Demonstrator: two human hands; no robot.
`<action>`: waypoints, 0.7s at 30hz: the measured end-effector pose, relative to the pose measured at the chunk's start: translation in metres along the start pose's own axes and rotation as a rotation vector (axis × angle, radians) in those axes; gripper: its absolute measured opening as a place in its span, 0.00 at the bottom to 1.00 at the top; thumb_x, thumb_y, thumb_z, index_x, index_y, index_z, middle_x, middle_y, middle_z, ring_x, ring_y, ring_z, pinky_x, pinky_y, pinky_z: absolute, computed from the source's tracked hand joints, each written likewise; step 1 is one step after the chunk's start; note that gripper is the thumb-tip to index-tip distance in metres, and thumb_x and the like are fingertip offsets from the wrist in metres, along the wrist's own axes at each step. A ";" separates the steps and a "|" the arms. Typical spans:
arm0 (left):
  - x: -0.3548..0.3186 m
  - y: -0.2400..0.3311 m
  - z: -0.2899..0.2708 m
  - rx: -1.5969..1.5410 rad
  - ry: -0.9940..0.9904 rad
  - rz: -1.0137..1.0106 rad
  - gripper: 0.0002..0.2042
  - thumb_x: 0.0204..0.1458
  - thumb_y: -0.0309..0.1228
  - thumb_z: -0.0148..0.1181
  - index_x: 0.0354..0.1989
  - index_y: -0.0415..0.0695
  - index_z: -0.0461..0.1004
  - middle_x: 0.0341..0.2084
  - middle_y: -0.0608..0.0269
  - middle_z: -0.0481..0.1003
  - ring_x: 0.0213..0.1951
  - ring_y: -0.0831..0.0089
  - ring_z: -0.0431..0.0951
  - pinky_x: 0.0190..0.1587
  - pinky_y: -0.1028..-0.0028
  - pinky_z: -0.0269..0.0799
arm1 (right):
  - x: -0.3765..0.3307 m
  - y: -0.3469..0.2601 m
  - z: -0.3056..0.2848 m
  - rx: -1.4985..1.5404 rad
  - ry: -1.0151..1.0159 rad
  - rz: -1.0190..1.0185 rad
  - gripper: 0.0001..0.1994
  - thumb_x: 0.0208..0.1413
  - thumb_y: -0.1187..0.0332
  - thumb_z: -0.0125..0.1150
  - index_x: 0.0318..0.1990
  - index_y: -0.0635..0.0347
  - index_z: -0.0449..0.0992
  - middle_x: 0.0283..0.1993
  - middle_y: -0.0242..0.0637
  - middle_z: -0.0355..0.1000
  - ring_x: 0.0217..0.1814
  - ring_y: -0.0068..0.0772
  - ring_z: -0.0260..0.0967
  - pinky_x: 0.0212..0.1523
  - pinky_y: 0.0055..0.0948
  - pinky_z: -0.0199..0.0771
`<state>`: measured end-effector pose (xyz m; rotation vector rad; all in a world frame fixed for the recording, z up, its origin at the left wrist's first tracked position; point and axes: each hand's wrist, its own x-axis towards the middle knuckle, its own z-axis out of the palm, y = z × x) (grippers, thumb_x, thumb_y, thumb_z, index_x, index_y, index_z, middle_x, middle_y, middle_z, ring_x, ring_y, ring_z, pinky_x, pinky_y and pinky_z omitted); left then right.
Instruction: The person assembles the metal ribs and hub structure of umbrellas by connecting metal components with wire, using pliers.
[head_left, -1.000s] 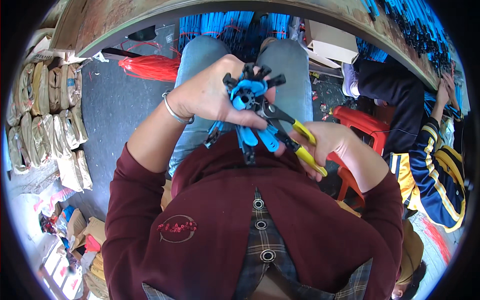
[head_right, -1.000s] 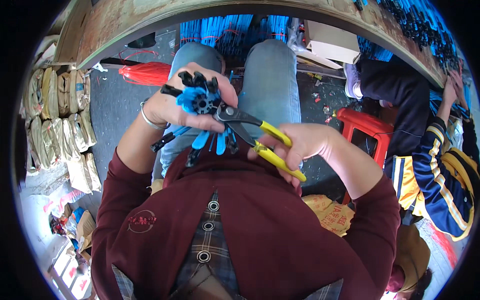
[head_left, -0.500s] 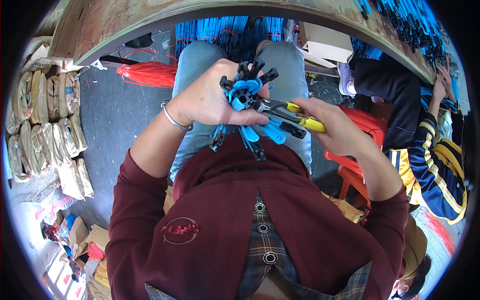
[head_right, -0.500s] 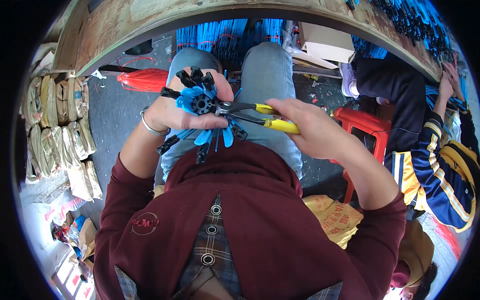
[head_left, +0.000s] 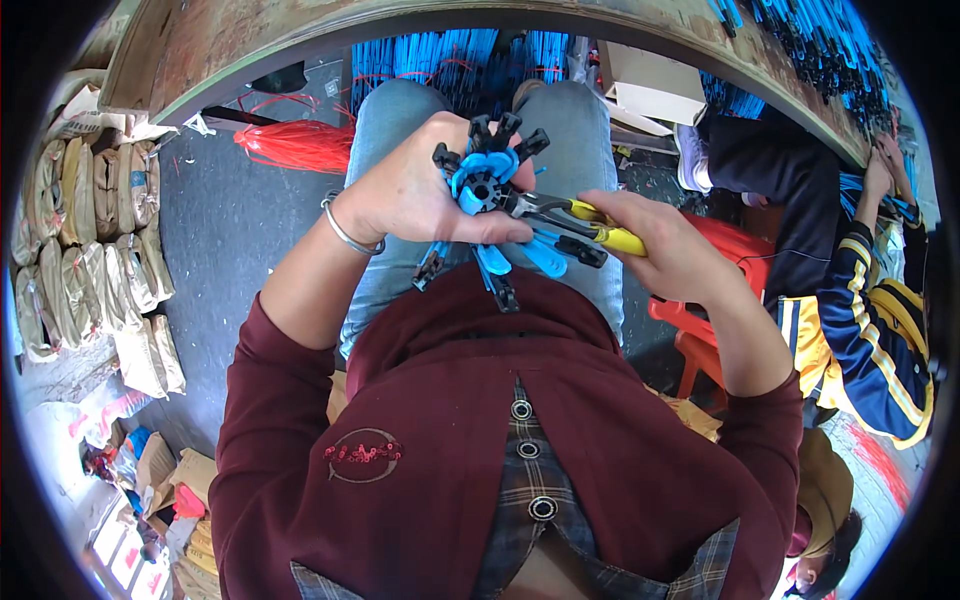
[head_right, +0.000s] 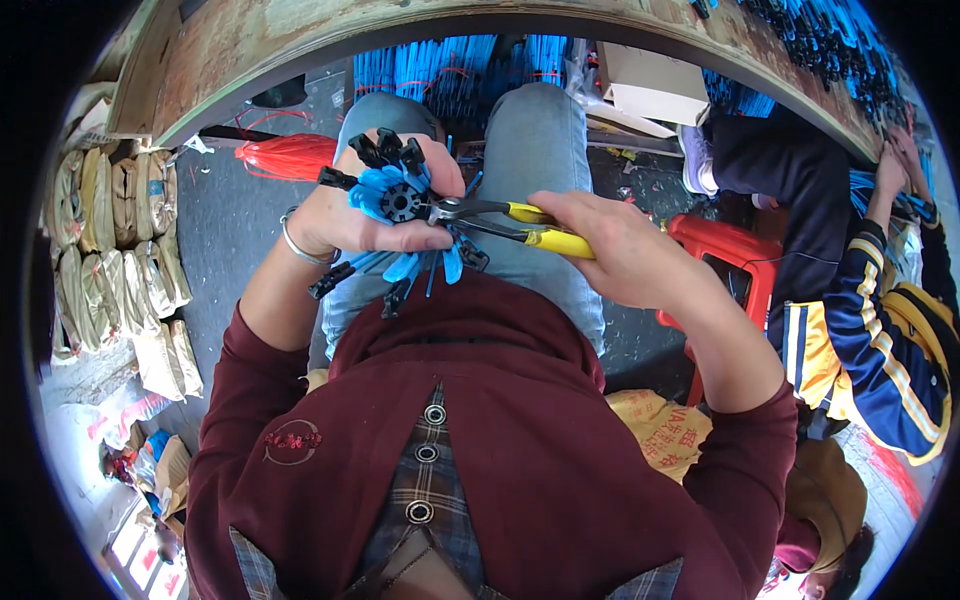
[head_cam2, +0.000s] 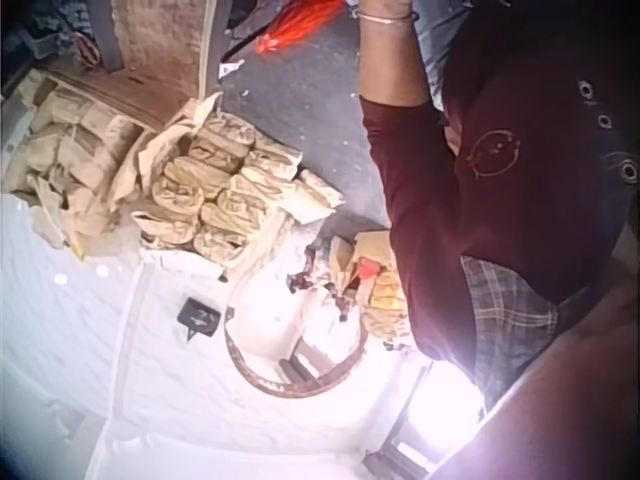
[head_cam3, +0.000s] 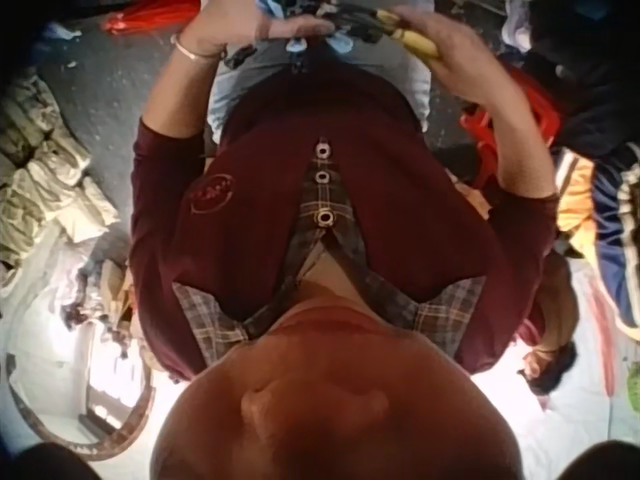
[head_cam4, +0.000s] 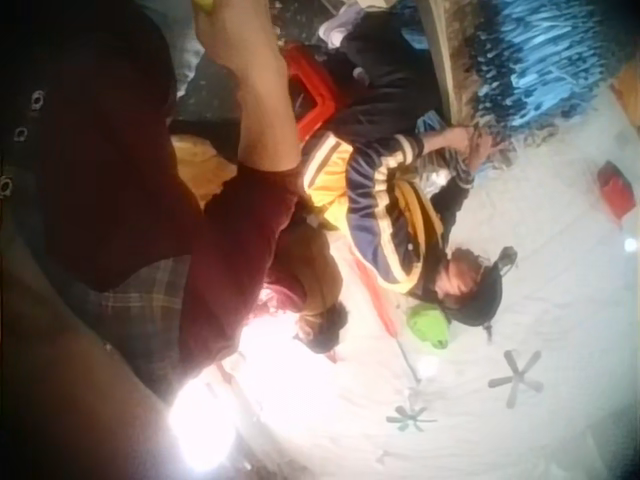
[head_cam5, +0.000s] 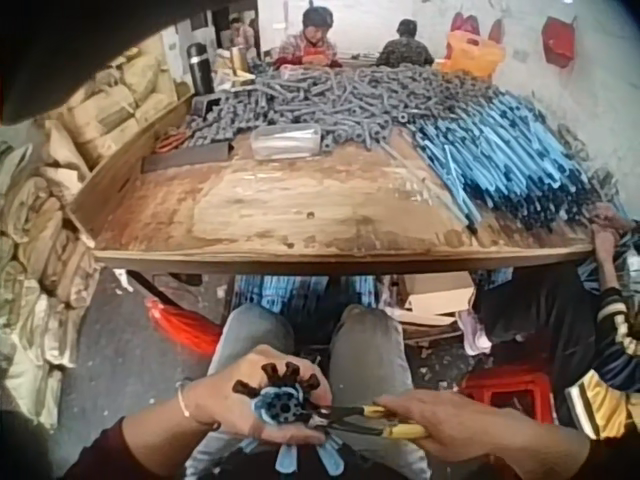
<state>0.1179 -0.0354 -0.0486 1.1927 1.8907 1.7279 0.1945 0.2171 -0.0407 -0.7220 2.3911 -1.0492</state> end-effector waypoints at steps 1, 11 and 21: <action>0.000 -0.001 0.000 -0.017 0.007 0.008 0.14 0.30 0.28 0.72 0.26 0.38 0.73 0.20 0.64 0.72 0.22 0.76 0.71 0.28 0.79 0.67 | 0.000 0.000 0.007 -0.014 0.049 0.009 0.24 0.44 0.80 0.56 0.52 0.61 0.62 0.44 0.47 0.67 0.46 0.49 0.66 0.44 0.36 0.66; -0.002 0.000 -0.007 -0.007 -0.055 -0.040 0.15 0.30 0.29 0.72 0.26 0.37 0.73 0.20 0.63 0.72 0.23 0.75 0.72 0.28 0.78 0.67 | -0.004 -0.010 0.002 0.027 0.042 0.083 0.19 0.42 0.80 0.57 0.46 0.64 0.68 0.32 0.47 0.70 0.35 0.48 0.70 0.35 0.34 0.68; -0.005 0.004 -0.007 -0.012 -0.055 -0.047 0.13 0.33 0.27 0.69 0.28 0.38 0.73 0.21 0.64 0.72 0.25 0.75 0.72 0.29 0.78 0.68 | 0.003 -0.051 -0.029 -0.331 -0.001 0.092 0.16 0.41 0.78 0.57 0.42 0.64 0.72 0.28 0.47 0.71 0.29 0.45 0.70 0.29 0.31 0.68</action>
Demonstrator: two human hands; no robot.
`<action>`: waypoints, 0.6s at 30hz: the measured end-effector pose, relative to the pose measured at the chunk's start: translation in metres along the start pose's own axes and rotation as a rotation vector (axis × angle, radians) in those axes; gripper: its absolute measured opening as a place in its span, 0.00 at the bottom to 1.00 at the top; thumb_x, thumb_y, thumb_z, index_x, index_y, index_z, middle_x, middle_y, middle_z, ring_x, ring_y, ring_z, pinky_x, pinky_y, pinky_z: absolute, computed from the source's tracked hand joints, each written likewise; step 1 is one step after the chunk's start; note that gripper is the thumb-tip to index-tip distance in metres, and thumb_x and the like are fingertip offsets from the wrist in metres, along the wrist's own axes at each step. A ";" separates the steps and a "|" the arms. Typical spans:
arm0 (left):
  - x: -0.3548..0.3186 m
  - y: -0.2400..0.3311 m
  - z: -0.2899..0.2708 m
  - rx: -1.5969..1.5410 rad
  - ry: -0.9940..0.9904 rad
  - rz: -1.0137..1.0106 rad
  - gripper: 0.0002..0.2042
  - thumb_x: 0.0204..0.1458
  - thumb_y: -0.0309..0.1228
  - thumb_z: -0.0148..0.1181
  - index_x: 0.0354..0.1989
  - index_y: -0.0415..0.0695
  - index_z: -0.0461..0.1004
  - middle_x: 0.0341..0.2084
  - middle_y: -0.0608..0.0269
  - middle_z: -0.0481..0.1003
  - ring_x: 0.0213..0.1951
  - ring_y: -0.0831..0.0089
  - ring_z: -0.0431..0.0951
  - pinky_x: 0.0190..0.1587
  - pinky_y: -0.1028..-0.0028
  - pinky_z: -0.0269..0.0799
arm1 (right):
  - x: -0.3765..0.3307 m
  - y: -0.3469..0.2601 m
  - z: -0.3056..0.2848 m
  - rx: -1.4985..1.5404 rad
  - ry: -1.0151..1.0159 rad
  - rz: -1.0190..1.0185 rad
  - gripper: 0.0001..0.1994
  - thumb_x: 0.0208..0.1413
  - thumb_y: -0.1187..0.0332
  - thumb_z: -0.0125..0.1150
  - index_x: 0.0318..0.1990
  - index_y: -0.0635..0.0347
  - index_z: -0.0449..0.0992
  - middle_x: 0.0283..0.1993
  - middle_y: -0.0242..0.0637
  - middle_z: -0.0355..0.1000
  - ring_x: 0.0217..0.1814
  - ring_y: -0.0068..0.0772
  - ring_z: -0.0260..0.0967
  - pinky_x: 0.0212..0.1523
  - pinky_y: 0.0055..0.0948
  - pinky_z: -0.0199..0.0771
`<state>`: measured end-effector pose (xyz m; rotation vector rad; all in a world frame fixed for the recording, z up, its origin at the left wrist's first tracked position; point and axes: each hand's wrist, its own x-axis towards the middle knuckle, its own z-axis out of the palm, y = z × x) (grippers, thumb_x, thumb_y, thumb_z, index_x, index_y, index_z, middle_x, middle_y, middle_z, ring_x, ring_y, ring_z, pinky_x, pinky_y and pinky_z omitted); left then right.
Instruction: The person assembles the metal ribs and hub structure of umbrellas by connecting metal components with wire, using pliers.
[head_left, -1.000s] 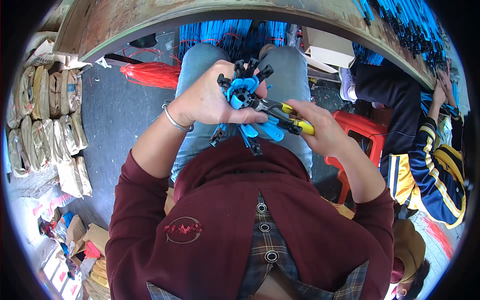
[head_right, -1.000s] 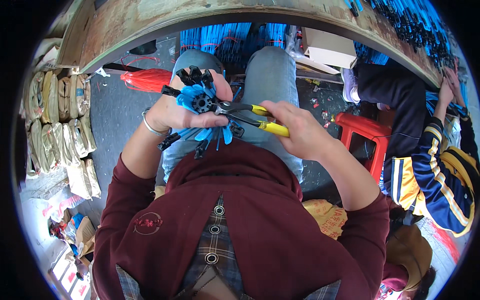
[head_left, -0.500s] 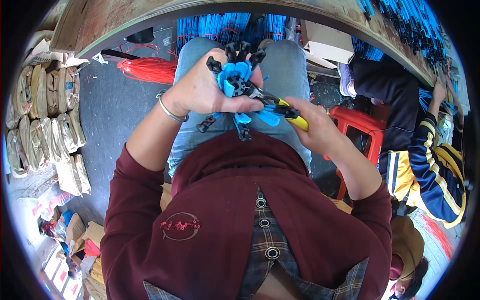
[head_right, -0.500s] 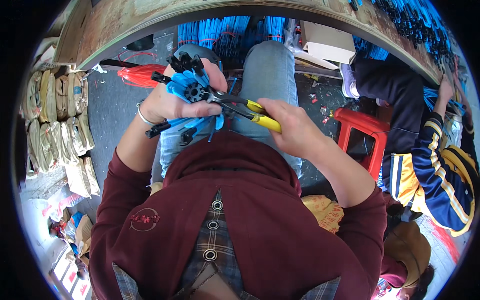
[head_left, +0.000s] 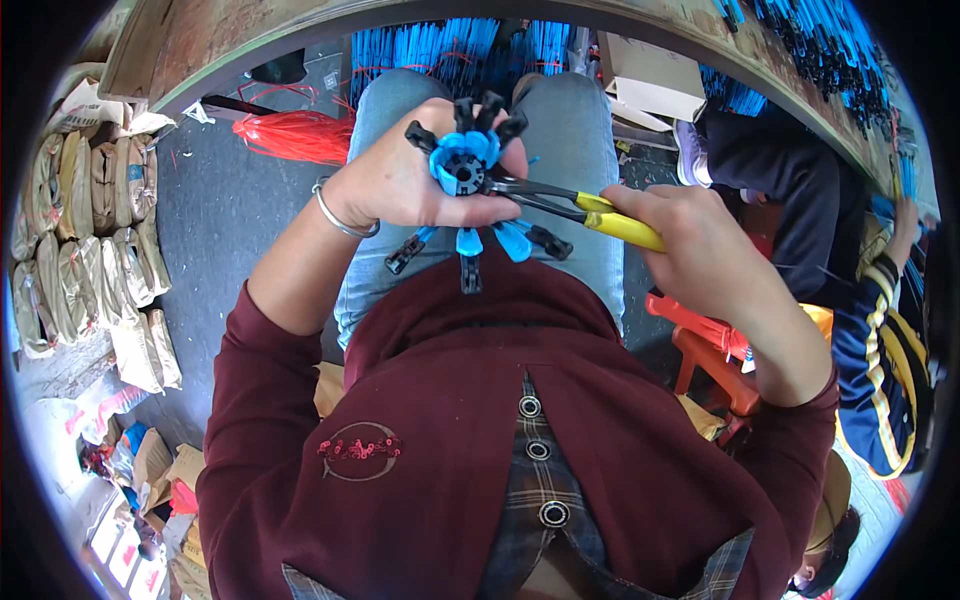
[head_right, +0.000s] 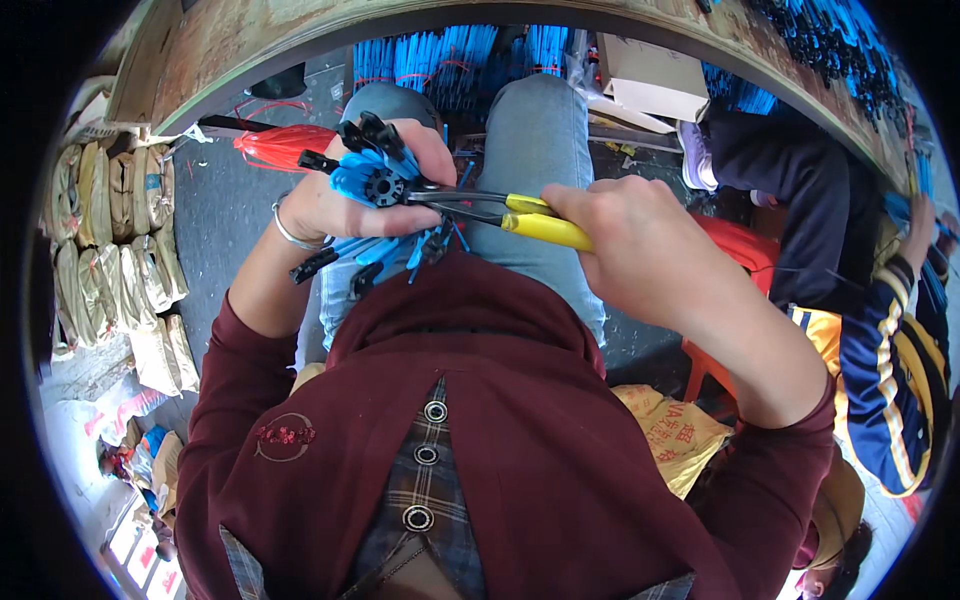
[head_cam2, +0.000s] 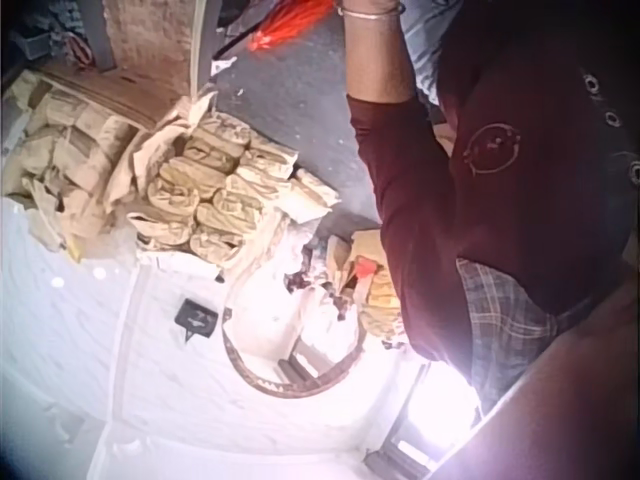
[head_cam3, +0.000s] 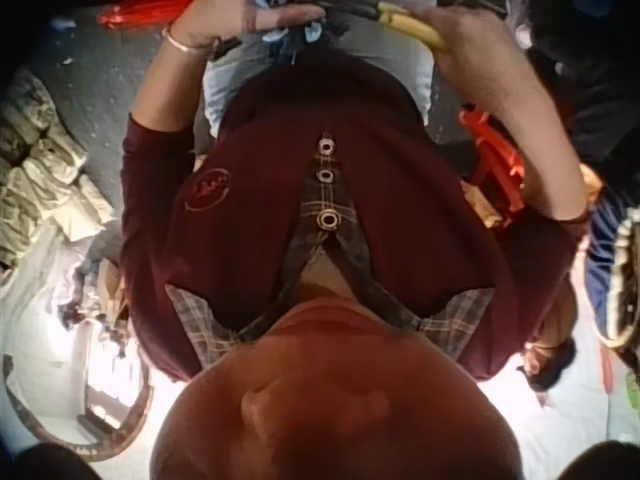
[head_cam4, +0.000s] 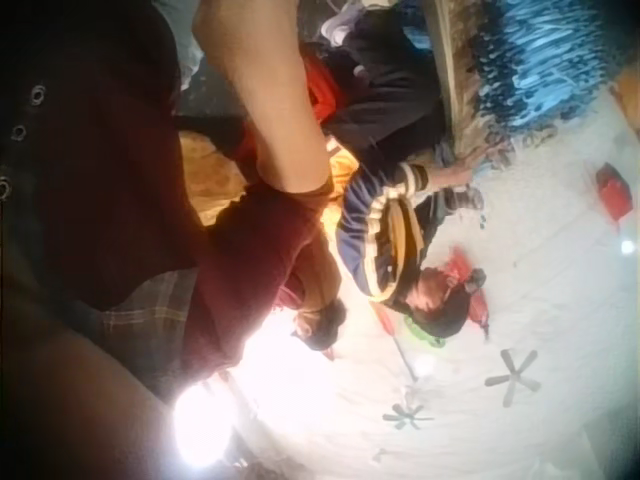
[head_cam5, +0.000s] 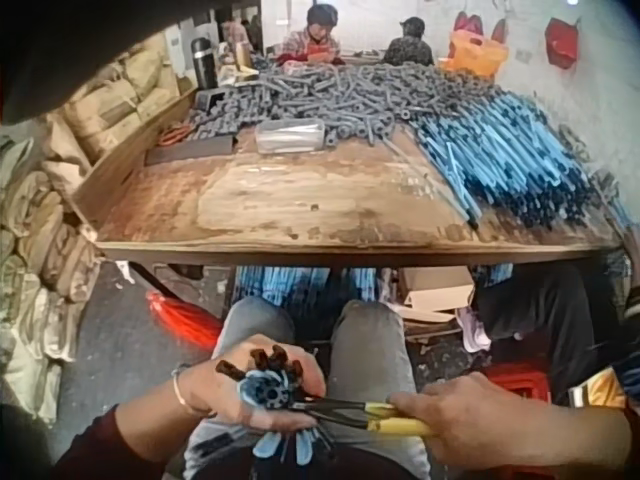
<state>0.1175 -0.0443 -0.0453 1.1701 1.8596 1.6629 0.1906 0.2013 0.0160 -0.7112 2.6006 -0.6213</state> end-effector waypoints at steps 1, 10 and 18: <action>-0.002 0.000 -0.001 0.003 0.000 0.001 0.13 0.33 0.27 0.69 0.28 0.38 0.73 0.21 0.64 0.72 0.25 0.75 0.72 0.29 0.78 0.68 | 0.001 0.002 0.006 0.018 0.057 -0.019 0.16 0.42 0.78 0.58 0.42 0.64 0.72 0.27 0.46 0.70 0.27 0.43 0.69 0.29 0.30 0.68; -0.015 0.005 -0.005 -0.111 -0.016 -0.151 0.14 0.34 0.23 0.66 0.31 0.39 0.68 0.30 0.58 0.72 0.35 0.70 0.71 0.38 0.72 0.67 | 0.003 -0.003 0.013 0.491 -0.096 0.181 0.12 0.47 0.74 0.56 0.41 0.64 0.72 0.21 0.38 0.69 0.21 0.26 0.66 0.26 0.25 0.66; -0.014 0.004 0.003 -0.117 0.071 -0.057 0.12 0.34 0.24 0.67 0.28 0.38 0.72 0.21 0.65 0.71 0.24 0.79 0.70 0.28 0.79 0.66 | 0.004 0.002 0.006 0.436 -0.266 0.257 0.08 0.46 0.75 0.55 0.36 0.64 0.73 0.20 0.35 0.69 0.21 0.24 0.67 0.26 0.25 0.66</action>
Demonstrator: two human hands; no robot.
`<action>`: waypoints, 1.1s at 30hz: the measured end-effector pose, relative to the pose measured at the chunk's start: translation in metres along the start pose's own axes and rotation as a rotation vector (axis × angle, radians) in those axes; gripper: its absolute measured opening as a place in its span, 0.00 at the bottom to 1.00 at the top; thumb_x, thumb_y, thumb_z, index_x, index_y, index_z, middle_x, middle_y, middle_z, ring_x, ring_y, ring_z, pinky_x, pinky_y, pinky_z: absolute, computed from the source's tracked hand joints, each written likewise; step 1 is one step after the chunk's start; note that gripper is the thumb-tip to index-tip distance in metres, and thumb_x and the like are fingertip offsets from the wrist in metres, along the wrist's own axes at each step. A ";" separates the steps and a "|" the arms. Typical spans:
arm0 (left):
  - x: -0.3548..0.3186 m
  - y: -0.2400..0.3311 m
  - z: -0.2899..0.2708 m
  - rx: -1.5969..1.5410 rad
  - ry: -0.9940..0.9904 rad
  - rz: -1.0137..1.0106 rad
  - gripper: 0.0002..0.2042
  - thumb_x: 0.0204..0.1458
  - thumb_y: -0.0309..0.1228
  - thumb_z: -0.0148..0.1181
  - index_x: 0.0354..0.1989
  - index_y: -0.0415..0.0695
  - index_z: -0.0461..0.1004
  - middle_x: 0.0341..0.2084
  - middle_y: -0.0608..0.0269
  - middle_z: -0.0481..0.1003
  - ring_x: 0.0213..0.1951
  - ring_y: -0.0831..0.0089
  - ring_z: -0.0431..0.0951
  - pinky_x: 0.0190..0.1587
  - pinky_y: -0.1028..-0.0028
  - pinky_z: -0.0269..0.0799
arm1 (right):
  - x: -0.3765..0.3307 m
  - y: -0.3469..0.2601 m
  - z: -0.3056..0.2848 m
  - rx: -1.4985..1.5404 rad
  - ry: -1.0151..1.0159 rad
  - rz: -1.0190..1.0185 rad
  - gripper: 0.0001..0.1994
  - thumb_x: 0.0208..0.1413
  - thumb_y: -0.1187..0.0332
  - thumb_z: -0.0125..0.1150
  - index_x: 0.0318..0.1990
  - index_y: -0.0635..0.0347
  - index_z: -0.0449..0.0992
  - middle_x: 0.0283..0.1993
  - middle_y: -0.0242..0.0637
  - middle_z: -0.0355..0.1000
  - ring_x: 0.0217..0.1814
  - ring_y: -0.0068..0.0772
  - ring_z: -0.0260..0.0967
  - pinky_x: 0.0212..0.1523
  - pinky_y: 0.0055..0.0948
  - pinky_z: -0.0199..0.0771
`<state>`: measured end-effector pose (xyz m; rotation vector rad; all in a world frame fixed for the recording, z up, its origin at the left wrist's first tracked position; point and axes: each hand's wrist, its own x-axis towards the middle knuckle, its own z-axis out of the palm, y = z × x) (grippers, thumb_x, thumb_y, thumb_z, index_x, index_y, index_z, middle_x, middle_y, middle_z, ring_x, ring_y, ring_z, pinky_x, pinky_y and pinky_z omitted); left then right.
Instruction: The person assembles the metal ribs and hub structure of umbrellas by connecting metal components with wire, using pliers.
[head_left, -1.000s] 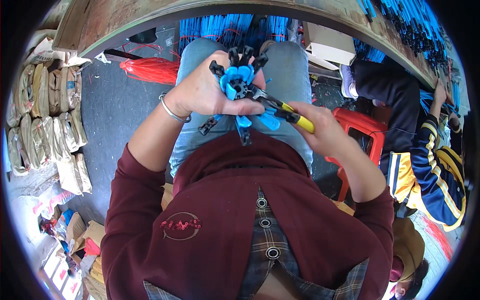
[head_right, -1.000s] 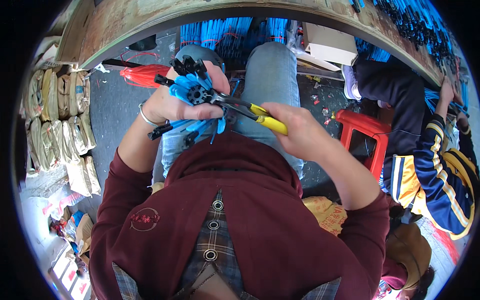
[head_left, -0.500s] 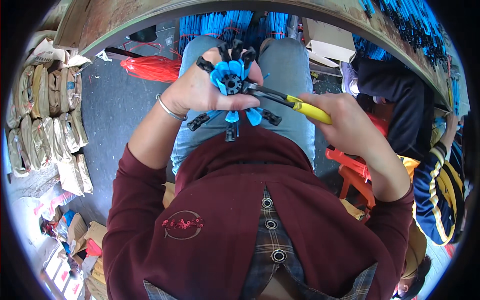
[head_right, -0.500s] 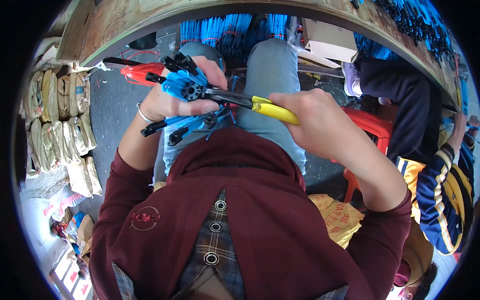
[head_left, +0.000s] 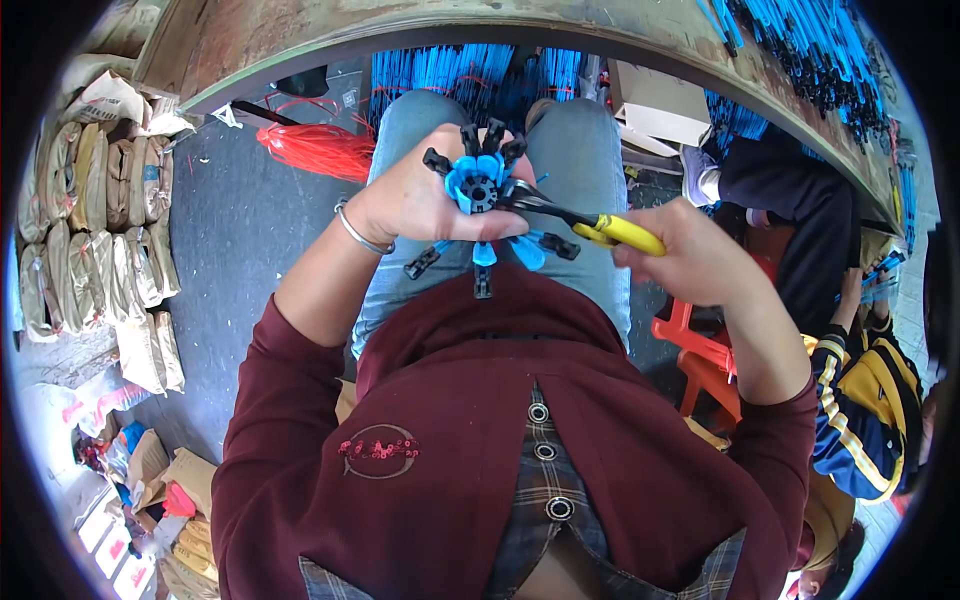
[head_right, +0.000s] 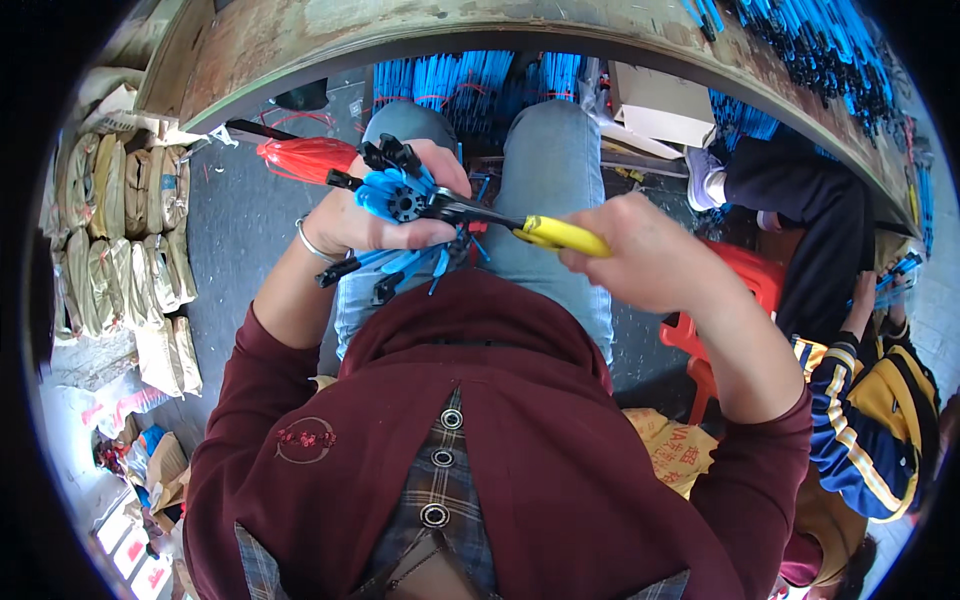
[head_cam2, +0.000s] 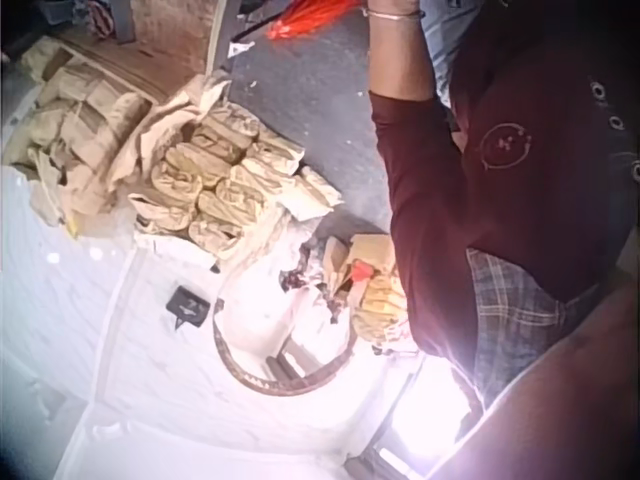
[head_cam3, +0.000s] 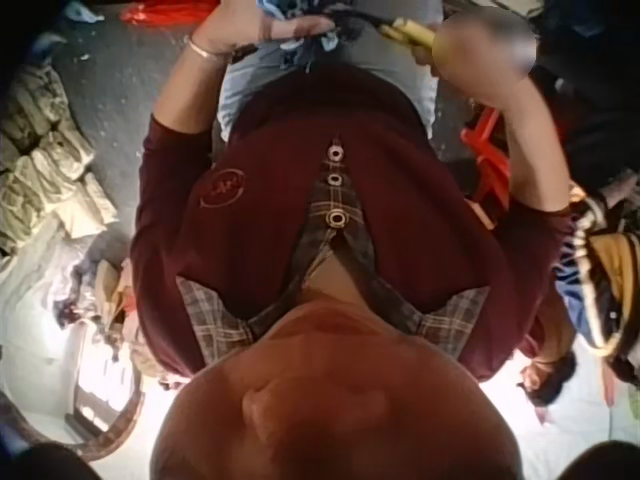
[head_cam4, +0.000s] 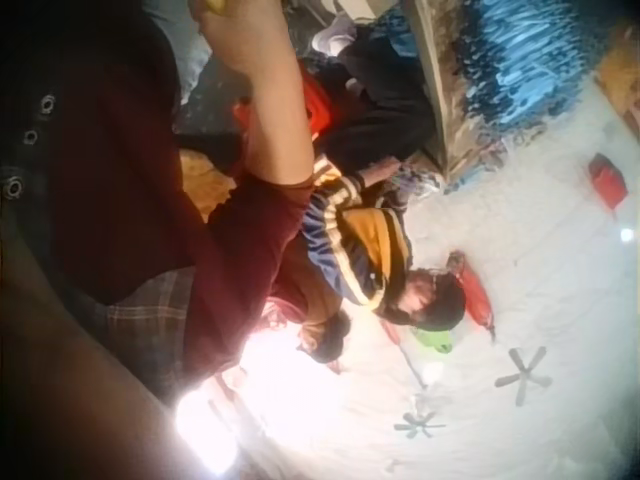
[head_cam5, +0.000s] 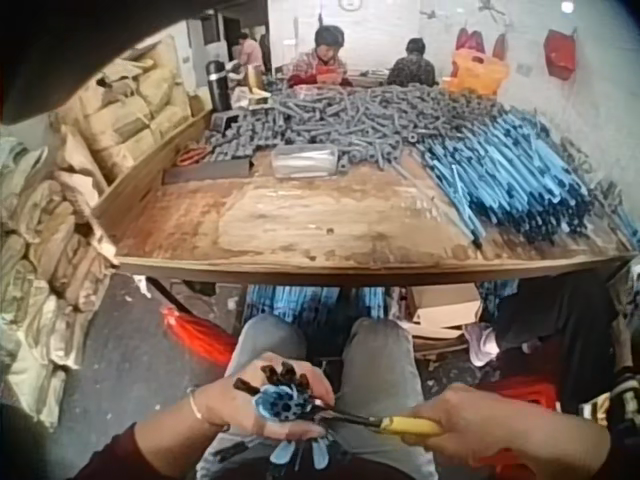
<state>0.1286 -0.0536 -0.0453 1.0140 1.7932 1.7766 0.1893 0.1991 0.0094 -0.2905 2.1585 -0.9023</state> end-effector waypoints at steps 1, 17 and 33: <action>0.001 0.003 -0.001 0.007 -0.015 0.004 0.12 0.34 0.24 0.67 0.28 0.38 0.72 0.21 0.65 0.71 0.24 0.78 0.70 0.28 0.79 0.66 | 0.000 0.001 -0.002 0.000 0.004 -0.001 0.08 0.46 0.75 0.55 0.36 0.64 0.73 0.20 0.35 0.69 0.21 0.24 0.67 0.26 0.25 0.66; 0.027 0.018 -0.026 0.165 0.445 -0.008 0.13 0.37 0.32 0.68 0.27 0.39 0.72 0.23 0.65 0.73 0.28 0.79 0.71 0.34 0.78 0.68 | 0.022 0.005 0.000 -0.168 0.752 -0.263 0.19 0.43 0.74 0.59 0.46 0.66 0.69 0.33 0.44 0.72 0.31 0.33 0.71 0.34 0.28 0.69; 0.058 0.113 -0.332 1.279 1.054 -0.648 0.17 0.41 0.38 0.64 0.33 0.38 0.73 0.33 0.52 0.73 0.36 0.62 0.73 0.38 0.65 0.68 | 0.072 -0.021 -0.083 -0.164 0.848 -0.348 0.25 0.38 0.72 0.66 0.47 0.68 0.69 0.37 0.42 0.72 0.38 0.29 0.70 0.41 0.25 0.68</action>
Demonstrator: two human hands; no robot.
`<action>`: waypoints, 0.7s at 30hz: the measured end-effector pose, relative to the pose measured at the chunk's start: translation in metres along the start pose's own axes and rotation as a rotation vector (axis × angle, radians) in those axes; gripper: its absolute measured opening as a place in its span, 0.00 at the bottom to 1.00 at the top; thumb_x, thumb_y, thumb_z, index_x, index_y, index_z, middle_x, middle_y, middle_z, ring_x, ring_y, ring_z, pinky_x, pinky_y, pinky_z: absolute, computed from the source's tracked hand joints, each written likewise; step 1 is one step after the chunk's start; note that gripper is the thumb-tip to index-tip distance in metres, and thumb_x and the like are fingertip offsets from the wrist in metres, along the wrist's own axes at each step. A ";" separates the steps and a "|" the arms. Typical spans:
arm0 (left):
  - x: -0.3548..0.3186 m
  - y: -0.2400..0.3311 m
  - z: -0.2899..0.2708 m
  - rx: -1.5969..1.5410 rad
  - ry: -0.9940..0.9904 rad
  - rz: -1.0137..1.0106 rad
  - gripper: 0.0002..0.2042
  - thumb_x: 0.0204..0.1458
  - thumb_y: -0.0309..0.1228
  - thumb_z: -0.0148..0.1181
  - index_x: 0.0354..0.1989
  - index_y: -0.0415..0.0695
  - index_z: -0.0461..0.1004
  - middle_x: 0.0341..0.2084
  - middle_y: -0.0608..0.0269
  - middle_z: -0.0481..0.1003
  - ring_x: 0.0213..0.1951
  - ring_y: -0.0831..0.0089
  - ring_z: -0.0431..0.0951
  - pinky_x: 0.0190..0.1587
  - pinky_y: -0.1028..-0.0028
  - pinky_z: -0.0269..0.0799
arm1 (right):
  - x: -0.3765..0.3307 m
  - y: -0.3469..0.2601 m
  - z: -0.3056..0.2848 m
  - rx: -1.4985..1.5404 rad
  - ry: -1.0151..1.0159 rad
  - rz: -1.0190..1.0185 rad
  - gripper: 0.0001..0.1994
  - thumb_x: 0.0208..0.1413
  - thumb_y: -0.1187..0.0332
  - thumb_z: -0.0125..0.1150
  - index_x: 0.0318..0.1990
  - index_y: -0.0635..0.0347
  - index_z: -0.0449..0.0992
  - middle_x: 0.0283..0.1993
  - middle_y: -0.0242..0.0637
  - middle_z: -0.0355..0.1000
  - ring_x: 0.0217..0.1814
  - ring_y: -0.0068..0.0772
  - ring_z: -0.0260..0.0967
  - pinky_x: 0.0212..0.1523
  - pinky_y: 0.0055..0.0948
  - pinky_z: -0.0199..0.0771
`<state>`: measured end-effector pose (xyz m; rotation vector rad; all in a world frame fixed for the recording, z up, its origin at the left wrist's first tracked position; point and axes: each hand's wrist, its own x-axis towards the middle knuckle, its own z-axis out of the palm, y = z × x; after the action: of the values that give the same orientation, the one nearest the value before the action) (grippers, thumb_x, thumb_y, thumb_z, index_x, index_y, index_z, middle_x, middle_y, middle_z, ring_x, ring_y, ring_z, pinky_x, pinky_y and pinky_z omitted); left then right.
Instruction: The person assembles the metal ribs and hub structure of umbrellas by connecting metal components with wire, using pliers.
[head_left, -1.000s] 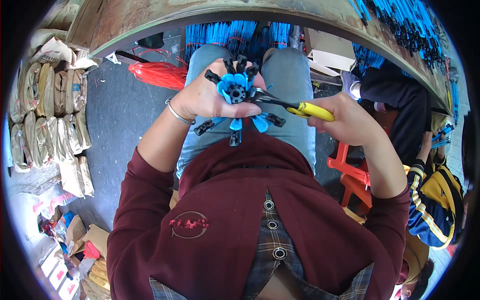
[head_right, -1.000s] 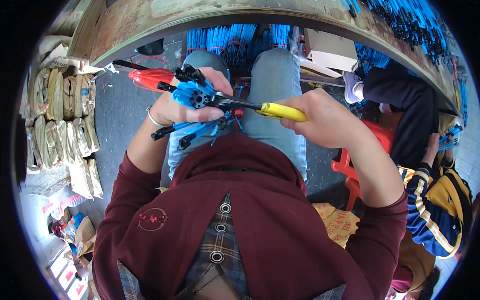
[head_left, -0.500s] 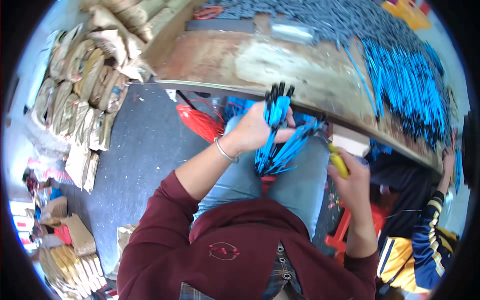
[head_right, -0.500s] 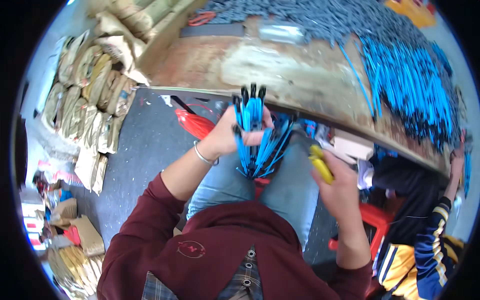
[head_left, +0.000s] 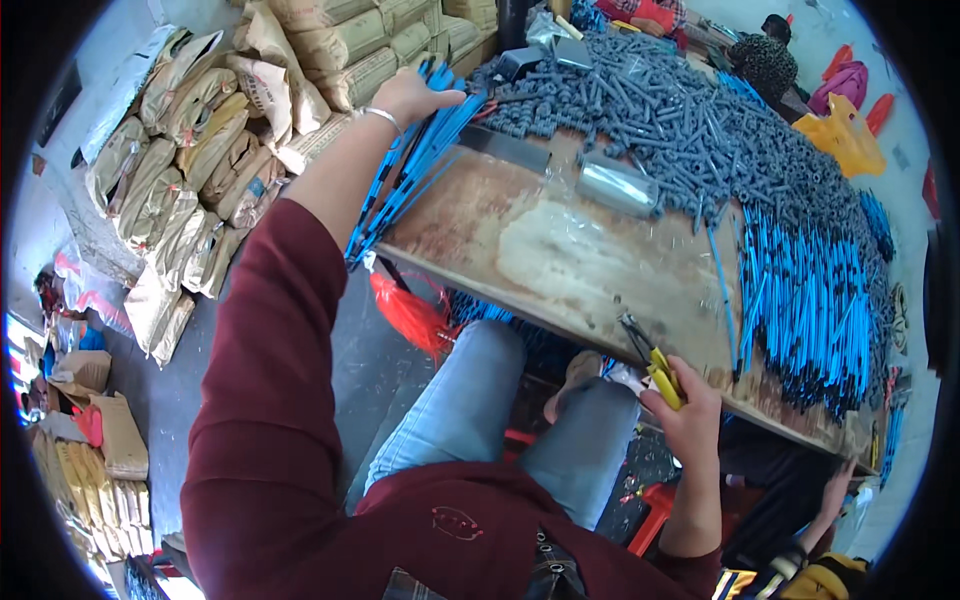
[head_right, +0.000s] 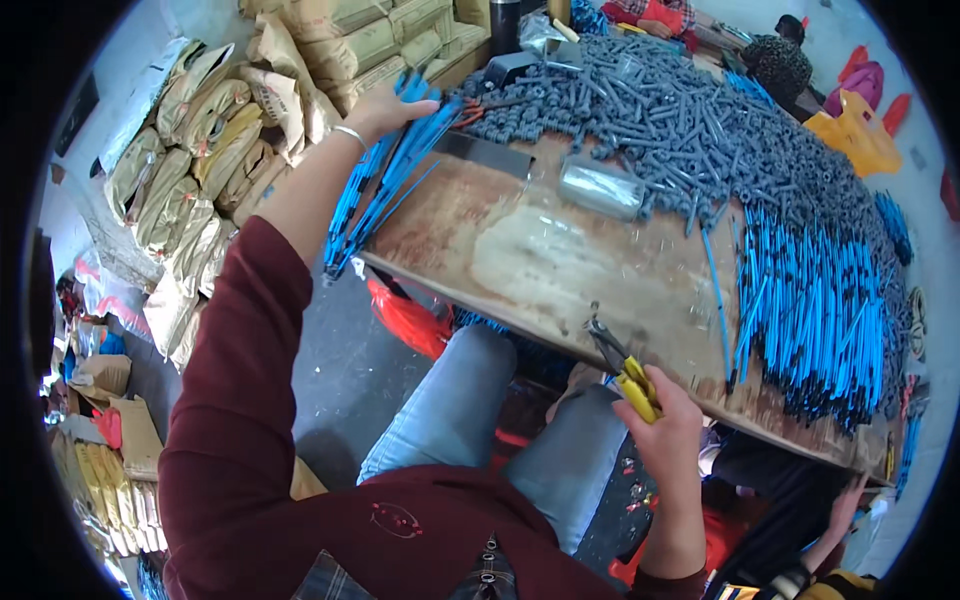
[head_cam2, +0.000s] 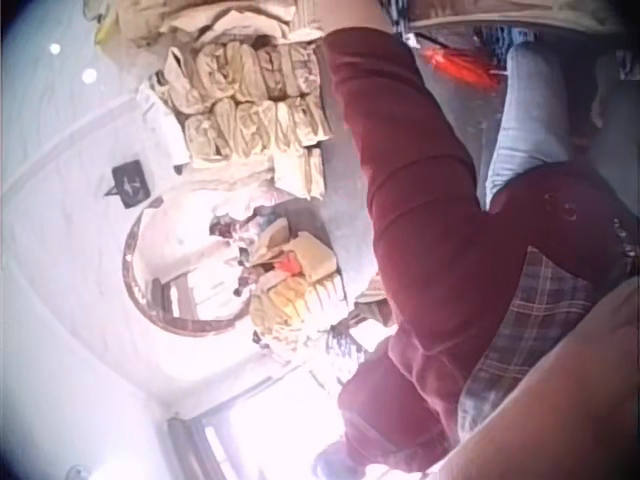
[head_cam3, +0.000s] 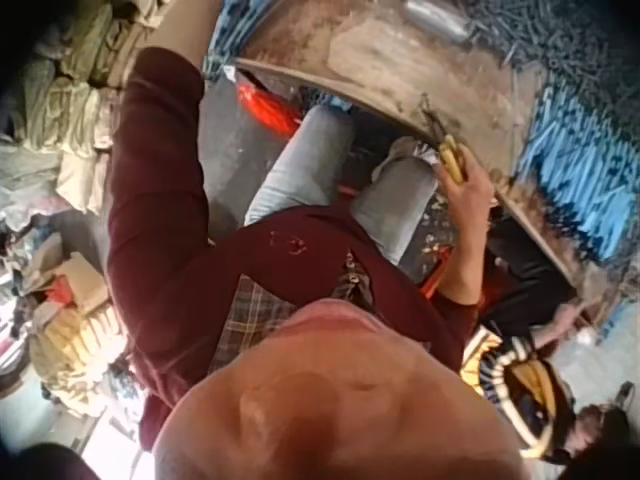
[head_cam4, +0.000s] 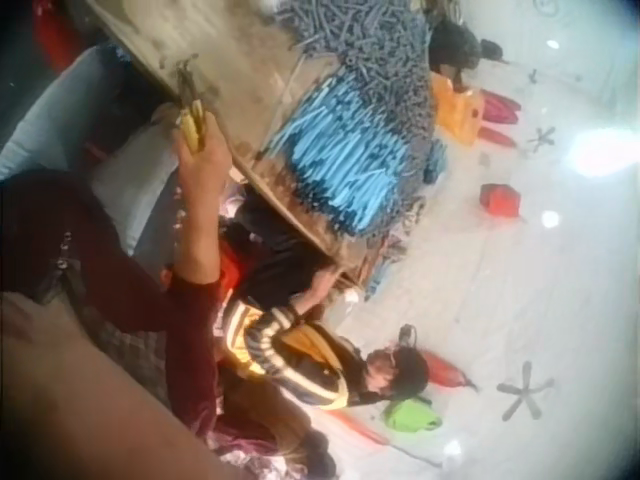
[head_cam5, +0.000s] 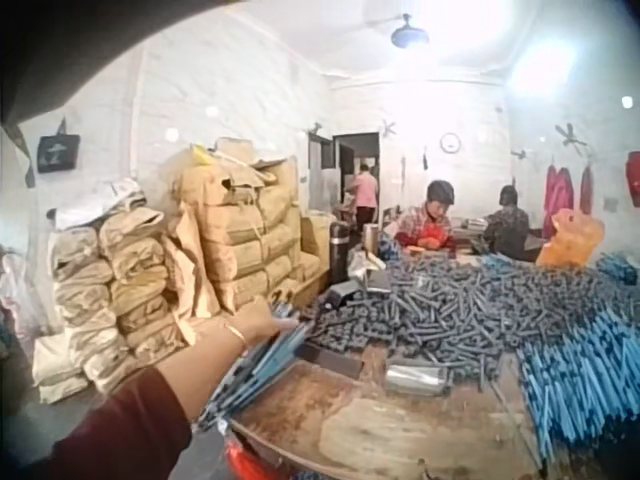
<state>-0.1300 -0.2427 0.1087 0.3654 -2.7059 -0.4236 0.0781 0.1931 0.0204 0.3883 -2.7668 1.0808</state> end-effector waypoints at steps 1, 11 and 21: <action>0.007 0.002 0.008 -0.009 -0.013 0.011 0.17 0.41 0.38 0.64 0.33 0.38 0.73 0.33 0.52 0.73 0.36 0.62 0.73 0.38 0.65 0.68 | 0.004 -0.001 -0.001 -0.033 -0.019 0.028 0.24 0.38 0.71 0.67 0.46 0.67 0.69 0.37 0.43 0.72 0.38 0.31 0.70 0.41 0.26 0.68; -0.040 -0.005 0.062 0.521 0.155 1.004 0.13 0.47 0.28 0.46 0.42 0.47 0.68 0.54 0.53 0.58 0.60 0.55 0.52 0.59 0.56 0.48 | 0.068 0.003 0.009 -0.228 0.032 -0.076 0.25 0.39 0.60 0.66 0.46 0.59 0.69 0.33 0.45 0.69 0.36 0.47 0.68 0.35 0.37 0.68; -0.089 0.044 0.048 -0.001 0.124 1.107 0.15 0.39 0.22 0.54 0.40 0.38 0.67 0.43 0.50 0.67 0.49 0.53 0.65 0.52 0.61 0.60 | 0.091 0.048 0.007 -0.433 0.287 -0.174 0.13 0.47 0.58 0.55 0.37 0.56 0.72 0.30 0.42 0.69 0.36 0.44 0.68 0.34 0.42 0.68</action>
<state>-0.0778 -0.1631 0.0523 -1.0272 -2.3243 -0.0581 -0.0235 0.2055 0.0048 0.3715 -2.5532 0.4371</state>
